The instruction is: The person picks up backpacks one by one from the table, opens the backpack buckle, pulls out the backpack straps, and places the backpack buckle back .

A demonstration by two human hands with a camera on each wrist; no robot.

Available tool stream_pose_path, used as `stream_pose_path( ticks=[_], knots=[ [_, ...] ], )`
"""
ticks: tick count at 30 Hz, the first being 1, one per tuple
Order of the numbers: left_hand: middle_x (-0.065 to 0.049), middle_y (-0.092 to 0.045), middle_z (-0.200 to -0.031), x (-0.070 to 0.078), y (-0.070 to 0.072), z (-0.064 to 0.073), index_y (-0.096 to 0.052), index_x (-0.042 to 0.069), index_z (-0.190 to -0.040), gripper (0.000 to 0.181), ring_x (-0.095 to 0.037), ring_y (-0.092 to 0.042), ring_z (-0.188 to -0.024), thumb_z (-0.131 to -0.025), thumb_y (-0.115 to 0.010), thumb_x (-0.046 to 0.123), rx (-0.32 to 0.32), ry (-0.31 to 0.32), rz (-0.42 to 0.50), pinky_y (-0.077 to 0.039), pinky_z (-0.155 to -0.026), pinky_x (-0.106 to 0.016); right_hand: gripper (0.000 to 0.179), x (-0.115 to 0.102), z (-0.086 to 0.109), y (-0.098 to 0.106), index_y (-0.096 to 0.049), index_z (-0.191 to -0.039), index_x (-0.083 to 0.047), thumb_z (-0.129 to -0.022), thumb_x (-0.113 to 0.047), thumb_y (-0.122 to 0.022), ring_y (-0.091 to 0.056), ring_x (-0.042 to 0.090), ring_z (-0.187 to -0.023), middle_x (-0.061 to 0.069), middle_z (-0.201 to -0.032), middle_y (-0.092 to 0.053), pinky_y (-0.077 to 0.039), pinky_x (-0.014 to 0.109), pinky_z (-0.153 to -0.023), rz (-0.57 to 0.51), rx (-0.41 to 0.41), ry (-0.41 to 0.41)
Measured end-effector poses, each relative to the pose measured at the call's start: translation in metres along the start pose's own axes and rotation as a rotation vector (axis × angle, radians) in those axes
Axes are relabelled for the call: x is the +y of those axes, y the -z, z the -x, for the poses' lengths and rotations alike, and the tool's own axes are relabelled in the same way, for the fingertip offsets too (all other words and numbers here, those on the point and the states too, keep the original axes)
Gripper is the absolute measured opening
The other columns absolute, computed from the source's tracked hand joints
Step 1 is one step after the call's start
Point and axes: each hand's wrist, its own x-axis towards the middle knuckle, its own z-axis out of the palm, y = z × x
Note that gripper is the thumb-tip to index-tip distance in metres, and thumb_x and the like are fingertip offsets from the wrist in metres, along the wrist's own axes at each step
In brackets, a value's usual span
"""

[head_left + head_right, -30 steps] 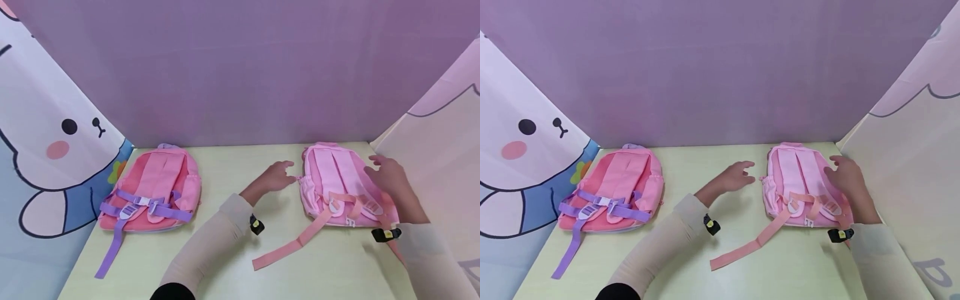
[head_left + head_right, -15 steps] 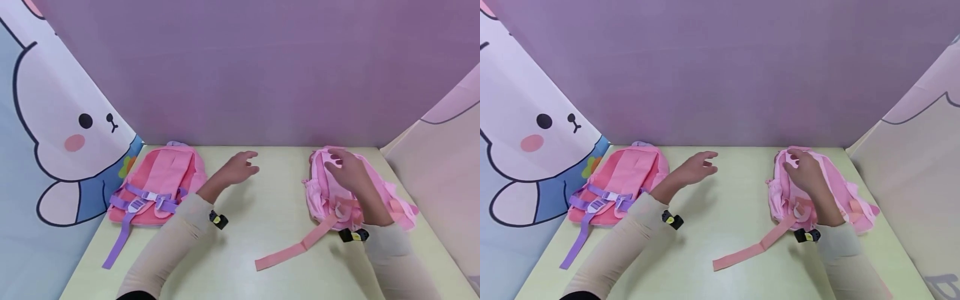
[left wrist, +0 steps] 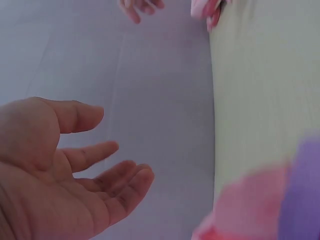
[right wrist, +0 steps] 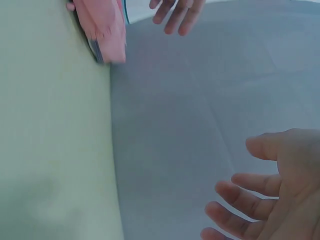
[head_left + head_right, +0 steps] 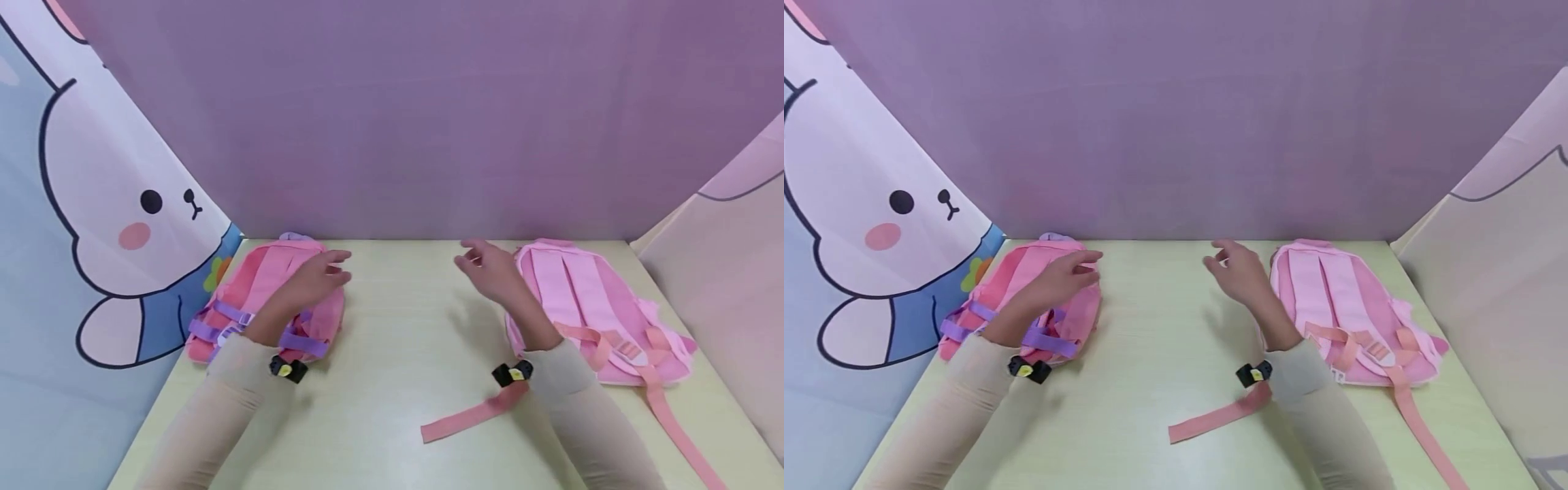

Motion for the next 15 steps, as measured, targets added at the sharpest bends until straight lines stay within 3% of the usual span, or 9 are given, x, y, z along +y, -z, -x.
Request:
stream_pose_path(
  ticks=[6,11,15],
  knots=[
    [-0.014,-0.037,-0.163,-0.040,0.037,0.027,-0.037,0.019,-0.159,0.058,-0.044,-0.036,-0.148,-0.105,-0.054,0.032,0.088,0.112,-0.090,-0.044,-0.109,-0.059,0.052,-0.021,-0.010,-0.040,-0.051,-0.147,-0.009,-0.104,-0.039,-0.055,-0.068,0.031,-0.104,0.016,-0.120,-0.070,-0.056,0.046,-0.087,-0.050,-0.058,0.018],
    [-0.021,-0.036,-0.162,-0.070,0.055,0.045,-0.032,0.014,-0.160,0.060,-0.049,-0.038,-0.144,-0.106,-0.051,0.032,0.152,0.135,-0.107,-0.049,-0.103,-0.058,0.052,-0.032,-0.014,-0.069,-0.051,-0.146,-0.011,-0.103,-0.040,-0.057,-0.068,0.027,-0.100,0.012,-0.117,-0.071,-0.056,0.043,-0.084,-0.079,-0.103,0.009],
    [-0.025,-0.036,-0.160,-0.087,0.069,0.054,-0.029,0.014,-0.161,0.061,-0.051,-0.040,-0.142,-0.107,-0.049,0.035,0.170,0.190,-0.095,-0.050,-0.103,-0.057,0.052,-0.046,-0.017,-0.092,-0.052,-0.146,-0.013,-0.103,-0.040,-0.058,-0.068,0.024,-0.100,0.009,-0.116,-0.071,-0.056,0.043,-0.086,-0.099,-0.141,-0.002]
  ],
)
